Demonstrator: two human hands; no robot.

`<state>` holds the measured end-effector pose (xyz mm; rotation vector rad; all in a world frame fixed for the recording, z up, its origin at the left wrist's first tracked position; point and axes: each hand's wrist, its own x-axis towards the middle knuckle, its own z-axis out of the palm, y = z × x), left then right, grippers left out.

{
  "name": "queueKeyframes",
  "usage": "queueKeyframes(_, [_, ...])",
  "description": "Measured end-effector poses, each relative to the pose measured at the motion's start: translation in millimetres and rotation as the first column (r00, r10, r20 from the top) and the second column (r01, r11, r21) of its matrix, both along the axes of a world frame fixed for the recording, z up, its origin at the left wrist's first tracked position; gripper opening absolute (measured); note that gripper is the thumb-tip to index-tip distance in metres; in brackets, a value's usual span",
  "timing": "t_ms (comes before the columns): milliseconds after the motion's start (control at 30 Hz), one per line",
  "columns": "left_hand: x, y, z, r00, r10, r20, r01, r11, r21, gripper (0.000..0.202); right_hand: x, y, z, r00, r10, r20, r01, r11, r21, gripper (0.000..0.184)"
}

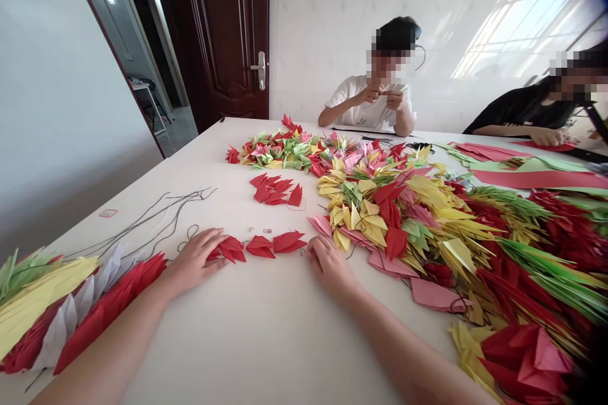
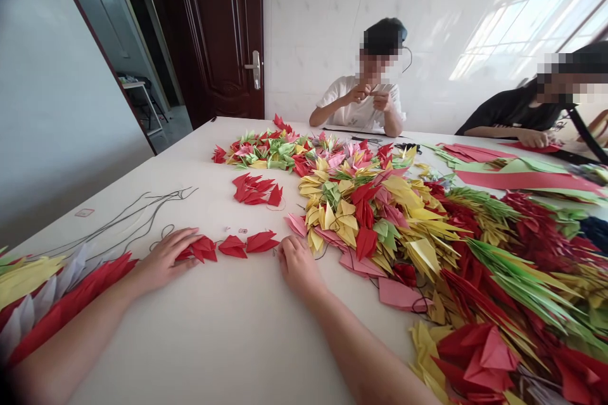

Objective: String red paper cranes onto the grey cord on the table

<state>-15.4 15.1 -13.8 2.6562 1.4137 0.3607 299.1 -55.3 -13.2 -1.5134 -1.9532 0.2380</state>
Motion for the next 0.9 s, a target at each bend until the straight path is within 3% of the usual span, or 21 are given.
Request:
queueKeyframes(133, [0.1,0.5,-0.4,1.000,0.002,0.009,-0.002,1.000,0.017,0.051,-4.6,-0.4,0.6,0.943,-0.028,-0.332,-0.027,0.987,-0.159,0.013])
queueKeyframes(233, [0.5,0.0,0.5,1.000,0.000,0.008,0.000,1.000,0.008,0.051,-4.8,3.1,-2.3,0.816,-0.038,-0.576,-0.120,0.965,-0.233,0.016])
queueKeyframes(333, [0.5,-0.5,1.3,1.000,0.004,0.004,-0.004,1.000,-0.007,0.052,-3.9,6.8,-5.6,0.704,-0.109,-0.702,-0.128,0.953,-0.276,0.020])
queueKeyframes(467, [0.8,-0.8,2.2,1.000,0.012,0.018,-0.012,1.000,-0.005,0.050,-4.4,7.4,-5.9,0.633,-0.140,-0.761,-0.132,0.950,-0.285,0.026])
queueKeyframes(600, [3.1,-2.6,5.2,0.999,0.017,0.037,-0.015,0.999,-0.037,0.054,-5.0,4.8,-2.6,0.659,-0.161,-0.735,-0.042,0.967,-0.249,0.024])
queueKeyframes(733, [5.3,-5.4,8.3,0.990,0.112,0.086,-0.105,0.991,-0.081,0.063,-3.9,4.3,0.7,0.660,-0.219,-0.719,0.047,0.967,-0.252,0.022])
queueKeyframes(900, [4.8,-6.8,8.5,0.987,0.123,0.099,-0.114,0.989,-0.094,0.069,-3.0,6.1,1.5,0.668,-0.238,-0.705,0.062,0.962,-0.266,0.024])
